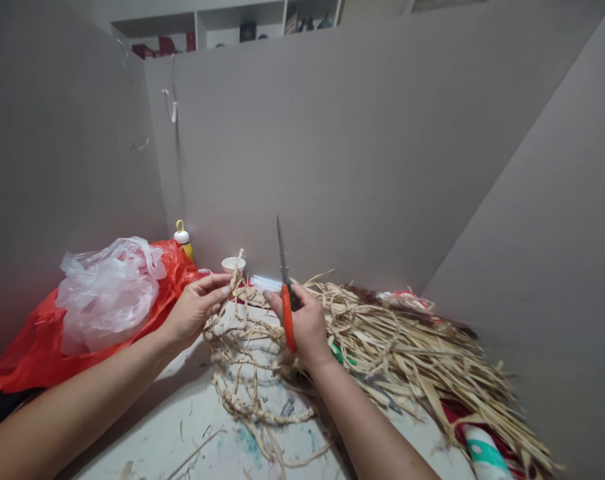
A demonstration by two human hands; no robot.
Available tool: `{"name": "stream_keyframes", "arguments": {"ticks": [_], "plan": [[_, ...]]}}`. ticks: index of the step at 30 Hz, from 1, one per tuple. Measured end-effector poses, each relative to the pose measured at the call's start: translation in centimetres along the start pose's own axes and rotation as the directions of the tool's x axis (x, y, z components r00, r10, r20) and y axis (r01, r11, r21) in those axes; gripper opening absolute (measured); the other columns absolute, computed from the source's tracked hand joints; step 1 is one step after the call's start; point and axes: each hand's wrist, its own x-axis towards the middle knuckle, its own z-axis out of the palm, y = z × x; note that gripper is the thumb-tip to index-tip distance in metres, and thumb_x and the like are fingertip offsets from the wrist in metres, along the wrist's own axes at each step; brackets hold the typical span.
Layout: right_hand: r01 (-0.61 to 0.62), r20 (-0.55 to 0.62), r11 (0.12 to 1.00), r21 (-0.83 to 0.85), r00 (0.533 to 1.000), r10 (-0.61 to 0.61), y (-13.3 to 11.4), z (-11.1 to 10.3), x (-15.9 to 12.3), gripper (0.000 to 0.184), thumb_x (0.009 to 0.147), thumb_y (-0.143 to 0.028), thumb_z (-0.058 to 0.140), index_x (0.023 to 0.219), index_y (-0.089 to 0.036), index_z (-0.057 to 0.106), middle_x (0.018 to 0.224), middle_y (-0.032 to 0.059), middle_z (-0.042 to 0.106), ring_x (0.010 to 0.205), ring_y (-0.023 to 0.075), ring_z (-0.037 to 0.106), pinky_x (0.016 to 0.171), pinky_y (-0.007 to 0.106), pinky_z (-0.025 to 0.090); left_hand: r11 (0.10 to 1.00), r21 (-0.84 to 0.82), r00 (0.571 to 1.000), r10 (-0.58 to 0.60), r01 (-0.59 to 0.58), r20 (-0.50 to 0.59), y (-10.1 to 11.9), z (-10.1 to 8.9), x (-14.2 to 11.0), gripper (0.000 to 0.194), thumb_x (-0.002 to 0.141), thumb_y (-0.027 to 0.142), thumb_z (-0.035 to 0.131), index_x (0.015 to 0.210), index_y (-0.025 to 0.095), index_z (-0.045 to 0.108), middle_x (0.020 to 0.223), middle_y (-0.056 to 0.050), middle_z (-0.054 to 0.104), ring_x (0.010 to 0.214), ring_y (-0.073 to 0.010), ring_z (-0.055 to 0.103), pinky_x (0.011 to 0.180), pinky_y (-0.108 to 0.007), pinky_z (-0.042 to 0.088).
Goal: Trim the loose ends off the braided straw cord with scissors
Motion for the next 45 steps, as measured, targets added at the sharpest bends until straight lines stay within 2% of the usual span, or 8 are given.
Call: {"name": "stream_keyframes", "arguments": {"ticks": [3, 6, 13, 18, 24, 32, 39, 45], "plan": [[-0.185, 0.112, 0.947, 0.264, 0.981, 0.161, -1.6, 1.1, -0.4, 0.034, 0.068, -0.048, 0.071, 0.073, -0.020, 0.053, 0.056, -0.0048, 0.052, 0.047, 0.0102, 0.048, 0.046, 0.023, 0.040, 0.996, 0.086, 0.997, 0.002, -0.009, 0.072, -0.5, 0.5, -0.6, 0.026, 0.067, 0.025, 0.076, 0.091, 0.016, 0.072, 0.076, -0.003, 0.066, 0.057, -0.0069, 0.048, 0.054, -0.021, 0.035], [-0.255, 0.156, 0.889, 0.380, 0.965, 0.210, -2.8, 1.6, -0.7, 0.037, 0.062, -0.043, 0.077, 0.078, -0.020, 0.053, 0.061, -0.0047, 0.054, 0.050, 0.0100, 0.051, 0.049, 0.024, 0.044, 0.993, 0.117, 0.984, 0.010, -0.031, 0.178, -0.7, 0.9, -1.0, 0.026, 0.069, 0.025, 0.075, 0.092, 0.016, 0.070, 0.075, -0.002, 0.065, 0.057, -0.0077, 0.048, 0.054, -0.021, 0.035], [-0.191, 0.115, 0.903, 0.385, 0.981, 0.158, -3.6, 1.2, -0.5, 0.033, 0.063, -0.038, 0.076, 0.079, -0.020, 0.053, 0.069, -0.0046, 0.058, 0.053, 0.0087, 0.052, 0.052, 0.024, 0.047, 0.989, 0.144, 0.966, -0.010, -0.028, 0.258, -0.6, 1.3, -1.3, 0.021, 0.067, 0.022, 0.075, 0.078, 0.016, 0.058, 0.068, 0.002, 0.056, 0.058, -0.0076, 0.049, 0.055, -0.022, 0.038], [-0.172, 0.053, 0.878, 0.446, 0.985, 0.166, -3.6, 0.6, 0.1, 0.033, 0.060, -0.034, 0.078, 0.077, -0.020, 0.054, 0.068, -0.0055, 0.057, 0.054, 0.0082, 0.052, 0.052, 0.023, 0.045, 0.986, 0.128, 0.926, -0.149, 0.110, 0.348, -0.8, 1.0, -1.3, 0.022, 0.068, 0.021, 0.075, 0.081, 0.016, 0.058, 0.068, 0.001, 0.059, 0.059, -0.0082, 0.053, 0.058, -0.022, 0.040], [-0.091, -0.102, 0.869, 0.487, 0.982, 0.160, -3.7, -0.4, 1.0, 0.027, 0.062, -0.028, 0.076, 0.076, -0.020, 0.054, 0.065, -0.0061, 0.056, 0.056, 0.0079, 0.053, 0.053, 0.021, 0.043, 0.969, 0.184, 0.927, -0.214, 0.163, 0.308, -1.4, 0.5, -1.0, 0.020, 0.072, 0.032, 0.072, 0.076, 0.015, 0.062, 0.067, -0.002, 0.064, 0.054, -0.0084, 0.054, 0.056, -0.023, 0.040], [-0.053, -0.207, 0.838, 0.544, 0.959, 0.195, -3.4, -1.1, 1.7, 0.029, 0.060, -0.027, 0.077, 0.077, -0.020, 0.054, 0.064, -0.0066, 0.058, 0.050, 0.0084, 0.054, 0.049, 0.022, 0.044, 0.968, 0.187, 0.946, -0.209, 0.165, 0.247, -1.4, 0.5, -1.0, 0.025, 0.069, 0.034, 0.075, 0.083, 0.015, 0.067, 0.068, -0.002, 0.066, 0.047, -0.0049, 0.045, 0.048, -0.019, 0.030], [-0.009, -0.290, 0.809, 0.588, 0.931, 0.222, -3.1, -1.7, 2.1, 0.032, 0.057, -0.024, 0.078, 0.076, -0.020, 0.053, 0.062, -0.0063, 0.060, 0.053, 0.0092, 0.056, 0.050, 0.021, 0.045, 0.968, 0.213, 0.946, -0.185, 0.130, 0.264, -1.3, 0.7, -1.0, 0.026, 0.069, 0.032, 0.074, 0.087, 0.015, 0.068, 0.072, -0.003, 0.069, 0.050, -0.0068, 0.049, 0.052, -0.022, 0.038], [-0.015, -0.314, 0.801, 0.598, 0.916, 0.252, -3.1, -1.8, 2.2, 0.034, 0.056, -0.024, 0.079, 0.076, -0.020, 0.052, 0.060, -0.0073, 0.059, 0.050, 0.0083, 0.055, 0.048, 0.020, 0.044, 0.968, 0.191, 0.921, -0.216, 0.160, 0.324, -1.4, 0.8, -1.3, 0.023, 0.074, 0.031, 0.070, 0.088, 0.014, 0.063, 0.082, -0.007, 0.072, 0.057, -0.0093, 0.058, 0.061, -0.025, 0.043]]}}
